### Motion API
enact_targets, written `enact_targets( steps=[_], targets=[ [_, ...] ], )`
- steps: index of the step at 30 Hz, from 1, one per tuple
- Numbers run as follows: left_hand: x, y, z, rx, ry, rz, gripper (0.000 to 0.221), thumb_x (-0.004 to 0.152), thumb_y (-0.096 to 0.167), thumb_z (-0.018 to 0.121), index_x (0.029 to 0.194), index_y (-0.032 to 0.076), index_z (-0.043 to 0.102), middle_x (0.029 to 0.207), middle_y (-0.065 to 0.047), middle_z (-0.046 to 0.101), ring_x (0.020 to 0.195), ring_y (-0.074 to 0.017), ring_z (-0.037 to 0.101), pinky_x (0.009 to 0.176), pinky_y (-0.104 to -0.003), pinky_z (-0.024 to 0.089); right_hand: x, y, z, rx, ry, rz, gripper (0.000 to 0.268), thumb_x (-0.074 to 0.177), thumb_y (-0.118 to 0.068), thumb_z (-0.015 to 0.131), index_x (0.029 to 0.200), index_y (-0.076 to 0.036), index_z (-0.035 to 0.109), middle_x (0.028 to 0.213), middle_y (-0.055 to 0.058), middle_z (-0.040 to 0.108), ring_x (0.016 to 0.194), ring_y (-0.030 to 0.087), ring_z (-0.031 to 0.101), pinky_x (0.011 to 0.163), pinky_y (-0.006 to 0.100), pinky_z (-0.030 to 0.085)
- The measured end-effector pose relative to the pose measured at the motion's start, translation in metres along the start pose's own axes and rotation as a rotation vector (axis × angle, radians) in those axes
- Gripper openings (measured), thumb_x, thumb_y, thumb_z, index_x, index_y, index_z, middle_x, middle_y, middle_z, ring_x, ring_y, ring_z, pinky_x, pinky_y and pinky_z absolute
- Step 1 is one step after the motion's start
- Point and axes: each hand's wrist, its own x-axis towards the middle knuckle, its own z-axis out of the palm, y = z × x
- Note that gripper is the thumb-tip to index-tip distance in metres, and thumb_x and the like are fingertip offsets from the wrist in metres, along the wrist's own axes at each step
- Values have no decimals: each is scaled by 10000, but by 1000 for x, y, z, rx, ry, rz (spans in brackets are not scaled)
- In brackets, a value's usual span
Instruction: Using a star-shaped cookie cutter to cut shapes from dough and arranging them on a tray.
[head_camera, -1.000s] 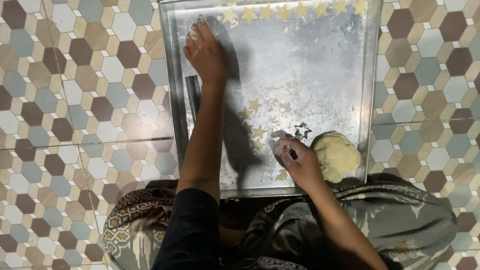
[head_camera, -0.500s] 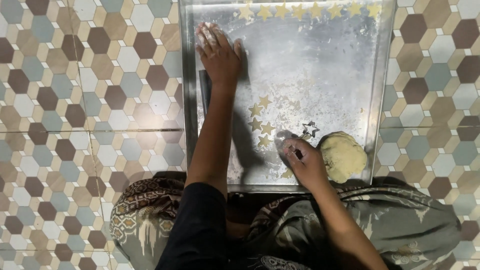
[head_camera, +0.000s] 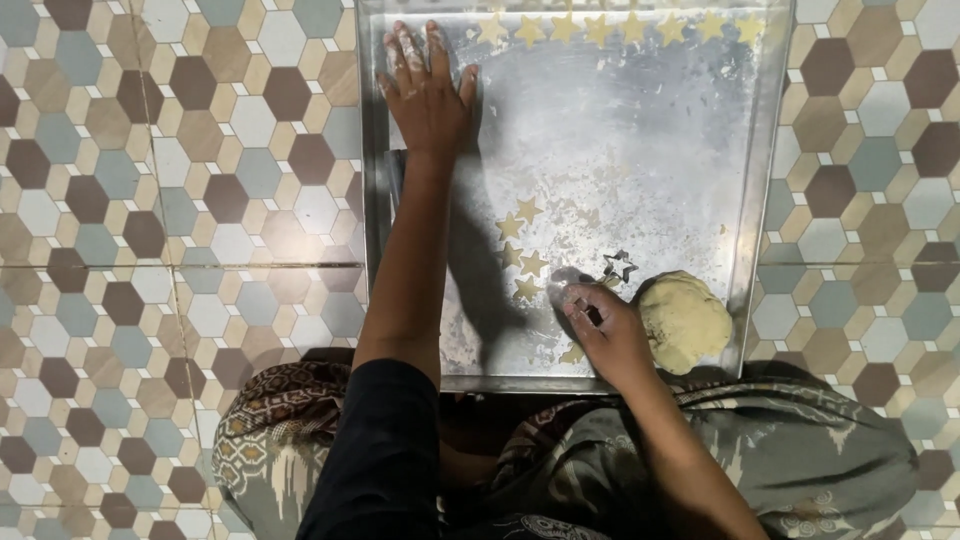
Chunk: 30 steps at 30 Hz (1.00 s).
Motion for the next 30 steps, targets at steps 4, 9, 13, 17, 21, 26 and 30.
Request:
enact_targets(
  steps=[4, 9, 13, 17, 21, 26, 30],
  targets=[
    [-1, -5, 5, 27, -8, -53, 832, 1102, 681, 414, 1621, 54, 245, 1668, -217, 252, 1551, -383, 223, 1196, -578, 320, 1, -4, -2, 28, 29, 9, 321, 911, -137, 675, 1222, -64, 703, 1172, 98, 767, 1012, 228, 738, 889, 329, 558],
    [-29, 10, -18, -61, -100, 116, 790, 1107, 550, 274, 1578, -85, 290, 1662, -255, 212, 1542, -408, 101, 1226, -618, 143, 0, 0, 0, -10, 13, -14, 313, 925, -160, 677, 1228, -81, 692, 1175, 98, 759, 978, 225, 736, 862, 347, 574],
    [-66, 1, -28, -25, -97, 145, 727, 1125, 472, 378, 1579, -84, 262, 1655, -279, 247, 1543, -429, 188, 1159, -615, 277, 1, 0, -2, -8, 24, 11, 332, 924, -171, 679, 1242, -78, 701, 1134, 103, 770, 932, 226, 738, 829, 333, 571],
    [-115, 1, -46, 28, -227, 219, 783, 1083, 539, 434, 1584, -51, 319, 1658, -294, 234, 1553, -429, 196, 1199, -613, 246, -2, -6, -6, 96, 75, -57, 281, 918, -75, 684, 1193, -34, 720, 1057, 157, 742, 955, 311, 730, 831, 415, 555],
    [-128, -1, -56, 103, -74, 211, 734, 1076, 449, 509, 1603, -25, 317, 1612, -328, 330, 1516, -452, 312, 1194, -578, 306, -5, -13, -8, 173, 100, -81, 230, 941, -31, 685, 1157, 23, 739, 858, 245, 735, 845, 392, 734, 740, 501, 562],
    [-78, -5, -24, -123, -135, 330, 671, 1112, 453, 333, 1645, 54, 245, 1683, -247, 196, 1564, -411, 138, 1251, -618, 174, -4, -2, -2, 97, 61, -16, 298, 914, -63, 677, 1207, -26, 714, 1072, 186, 736, 962, 318, 729, 848, 432, 553],
    [-26, -12, 9, -93, 97, 59, 728, 1104, 514, 408, 1588, -22, 322, 1636, -295, 269, 1549, -418, 206, 1223, -611, 245, -2, 0, -3, 39, 60, -47, 348, 880, -86, 676, 1226, -59, 705, 1217, 93, 759, 996, 222, 725, 902, 328, 545]
  ],
)
